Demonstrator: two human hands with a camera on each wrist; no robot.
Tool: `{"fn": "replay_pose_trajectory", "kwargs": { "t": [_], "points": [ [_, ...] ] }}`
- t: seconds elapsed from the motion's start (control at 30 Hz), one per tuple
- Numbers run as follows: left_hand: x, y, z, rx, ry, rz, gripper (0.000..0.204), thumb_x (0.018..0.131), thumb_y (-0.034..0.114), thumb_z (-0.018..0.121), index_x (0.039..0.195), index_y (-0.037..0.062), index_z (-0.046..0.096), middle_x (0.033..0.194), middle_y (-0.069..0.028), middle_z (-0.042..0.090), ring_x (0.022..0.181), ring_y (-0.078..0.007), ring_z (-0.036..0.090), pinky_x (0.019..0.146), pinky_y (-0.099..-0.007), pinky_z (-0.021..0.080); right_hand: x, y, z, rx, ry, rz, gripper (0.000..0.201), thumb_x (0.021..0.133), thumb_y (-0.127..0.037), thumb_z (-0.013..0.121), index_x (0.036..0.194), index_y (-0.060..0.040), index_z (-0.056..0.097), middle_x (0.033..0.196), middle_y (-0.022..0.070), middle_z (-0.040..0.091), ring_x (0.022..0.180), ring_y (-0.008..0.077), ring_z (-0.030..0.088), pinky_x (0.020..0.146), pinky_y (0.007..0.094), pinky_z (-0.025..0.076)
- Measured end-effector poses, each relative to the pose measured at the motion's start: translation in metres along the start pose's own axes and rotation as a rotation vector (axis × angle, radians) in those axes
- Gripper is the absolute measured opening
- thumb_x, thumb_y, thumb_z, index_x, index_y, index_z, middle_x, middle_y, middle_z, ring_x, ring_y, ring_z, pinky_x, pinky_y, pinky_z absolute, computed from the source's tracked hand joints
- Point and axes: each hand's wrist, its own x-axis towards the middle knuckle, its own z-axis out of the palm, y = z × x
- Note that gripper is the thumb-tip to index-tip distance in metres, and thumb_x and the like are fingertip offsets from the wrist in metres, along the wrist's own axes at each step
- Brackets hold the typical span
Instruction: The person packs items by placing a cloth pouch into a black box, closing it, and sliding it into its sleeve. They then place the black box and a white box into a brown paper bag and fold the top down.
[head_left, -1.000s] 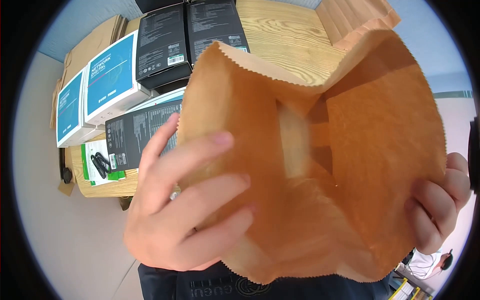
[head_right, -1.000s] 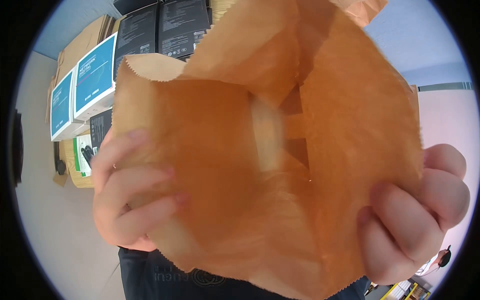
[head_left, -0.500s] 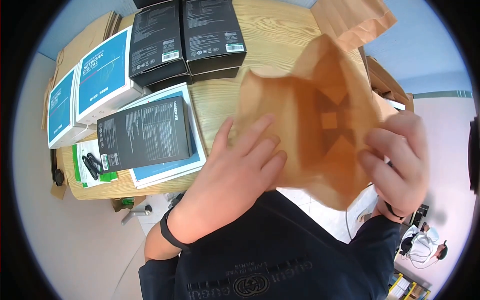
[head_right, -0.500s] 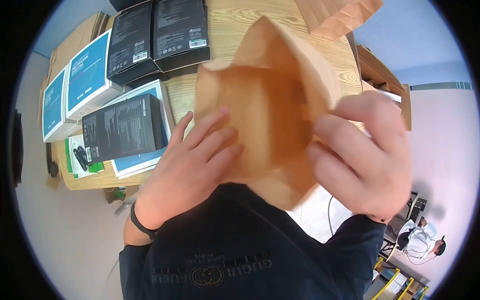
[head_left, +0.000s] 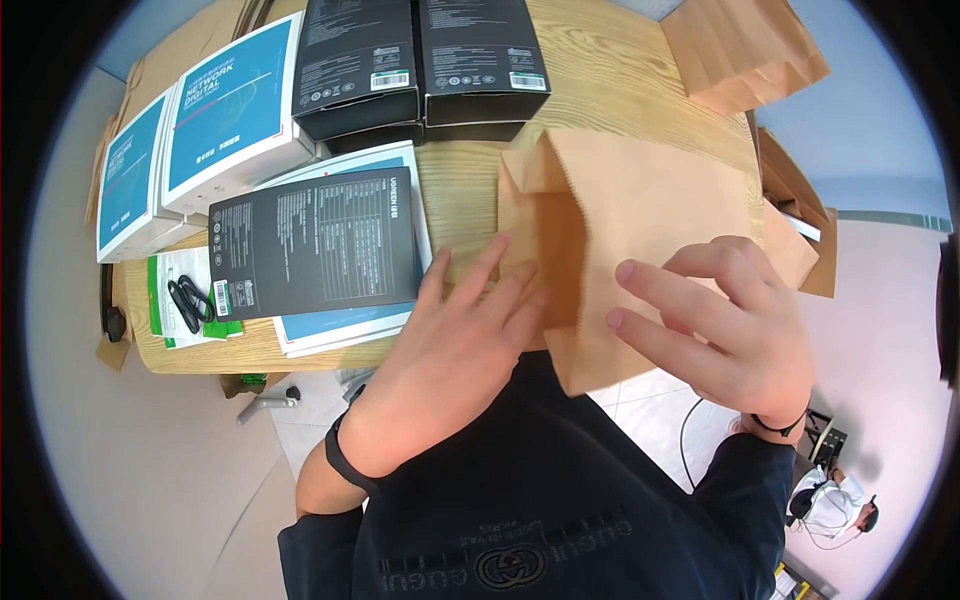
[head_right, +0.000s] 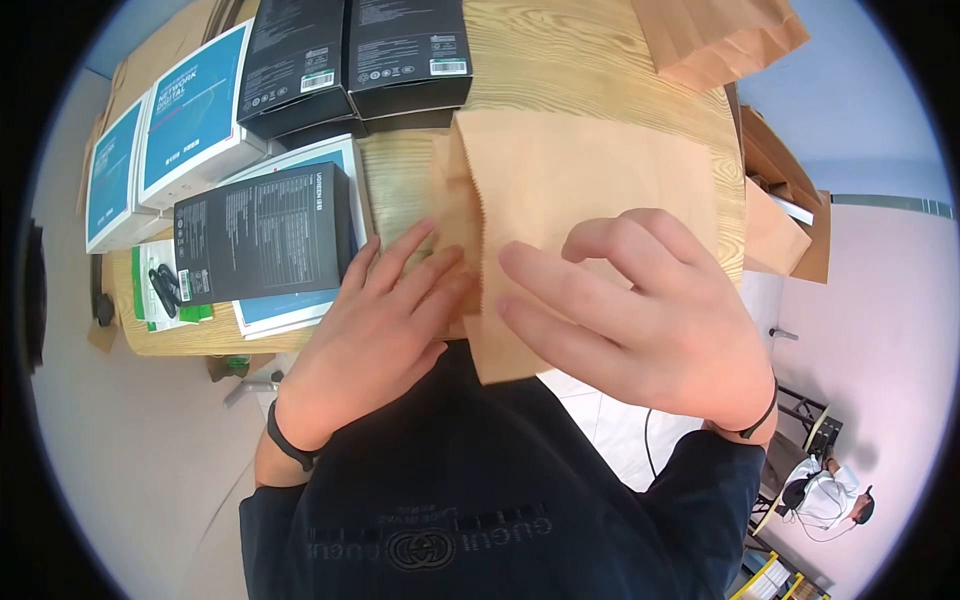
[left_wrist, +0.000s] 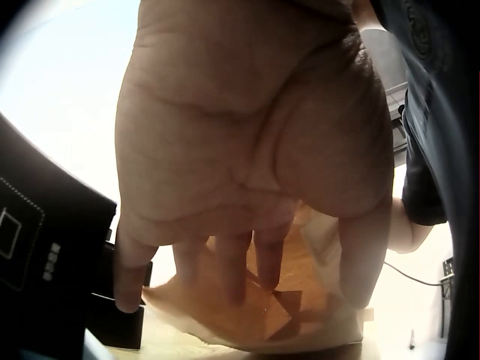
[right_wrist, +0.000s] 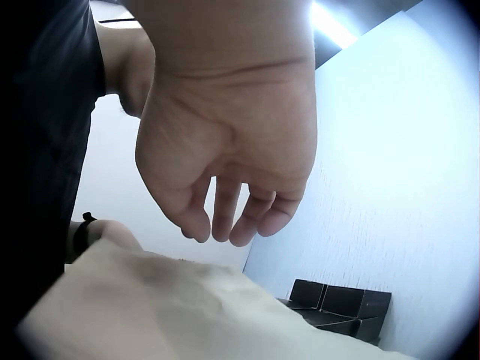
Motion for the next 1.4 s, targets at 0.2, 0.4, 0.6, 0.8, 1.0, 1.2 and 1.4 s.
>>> {"fn": "replay_pose_trajectory", "kwargs": {
  "t": [0.2,0.4,0.6,0.8,1.0,1.2,1.4],
  "points": [
    [-0.007,-0.003,0.006,-0.177,-0.002,-0.008,0.057,0.086,0.019,0.074,0.137,0.0019,0.055,0.141,-0.0147,0.054,0.141,-0.0366,0.043,0.113,-0.0495,0.04,0.001,0.005,0.007,0.015,-0.062,-0.008,0.042,0.061,-0.015,0.068,0.102,-0.0103,0.076,0.122,0.0053,0.067,0.091,0.0225,0.062,0.077,0.0341,0.049],
    [-0.009,-0.007,0.023,-0.503,0.033,-0.076,0.059,0.089,0.018,0.072,0.141,0.0002,0.05,0.124,-0.0194,0.062,0.119,-0.0387,0.058,0.101,-0.046,0.046,-0.027,0.027,-0.002,0.065,-0.09,0.252,0.044,0.072,-0.01,0.073,0.115,-0.0084,0.073,0.129,0.0145,0.064,0.11,0.0358,0.062,0.092,0.0456,0.049],
    [-0.001,-0.007,0.027,-0.736,-0.005,-0.064,0.076,0.089,0.011,0.07,0.156,0.0025,0.034,0.113,-0.0203,0.065,0.105,-0.0395,0.063,0.093,-0.0466,0.049,-0.058,0.017,0.018,0.29,-0.064,0.532,0.058,0.077,-0.017,0.078,0.132,-0.0054,0.066,0.122,0.0162,0.058,0.111,0.0345,0.057,0.092,0.0426,0.048],
    [0.005,0.0,0.037,-0.664,0.045,0.014,0.083,0.088,0.008,0.07,0.161,0.0094,0.03,0.109,-0.0183,0.064,0.101,-0.0379,0.063,0.088,-0.0475,0.049,-0.015,-0.011,0.04,0.411,-0.204,0.34,0.066,0.072,-0.027,0.087,0.132,-0.0092,0.066,0.083,0.0063,0.056,0.073,0.0282,0.055,0.067,0.0394,0.046],
    [0.0,0.003,0.035,-0.579,-0.095,0.053,0.084,0.087,0.01,0.072,0.161,0.0114,0.032,0.112,-0.0159,0.062,0.101,-0.0377,0.062,0.086,-0.047,0.049,-0.012,-0.005,0.058,0.309,-0.128,0.386,0.045,0.069,-0.031,0.09,0.1,-0.0067,0.068,0.074,0.0052,0.061,0.069,0.0282,0.057,0.063,0.0397,0.046],
    [-0.078,-0.023,-0.038,-0.466,0.298,0.081,0.047,0.088,0.014,0.071,0.133,0.0055,0.061,0.125,-0.0129,0.062,0.115,-0.0329,0.06,0.094,-0.0429,0.048,-0.008,0.0,0.047,0.305,-0.043,0.439,0.034,0.07,-0.027,0.09,0.078,-0.0061,0.066,0.067,0.0064,0.061,0.064,0.0283,0.057,0.058,0.0394,0.045],
    [-0.119,-0.09,-0.05,-0.201,0.849,-0.346,0.056,0.083,0.025,0.075,0.134,0.0056,0.065,0.148,-0.0204,0.054,0.14,-0.0376,0.047,0.115,-0.0507,0.036,-0.011,-0.006,0.063,0.301,0.086,0.554,0.022,0.075,-0.016,0.086,0.078,-0.0052,0.067,0.068,0.0084,0.061,0.064,0.028,0.057,0.057,0.0376,0.044]
  ]
}}
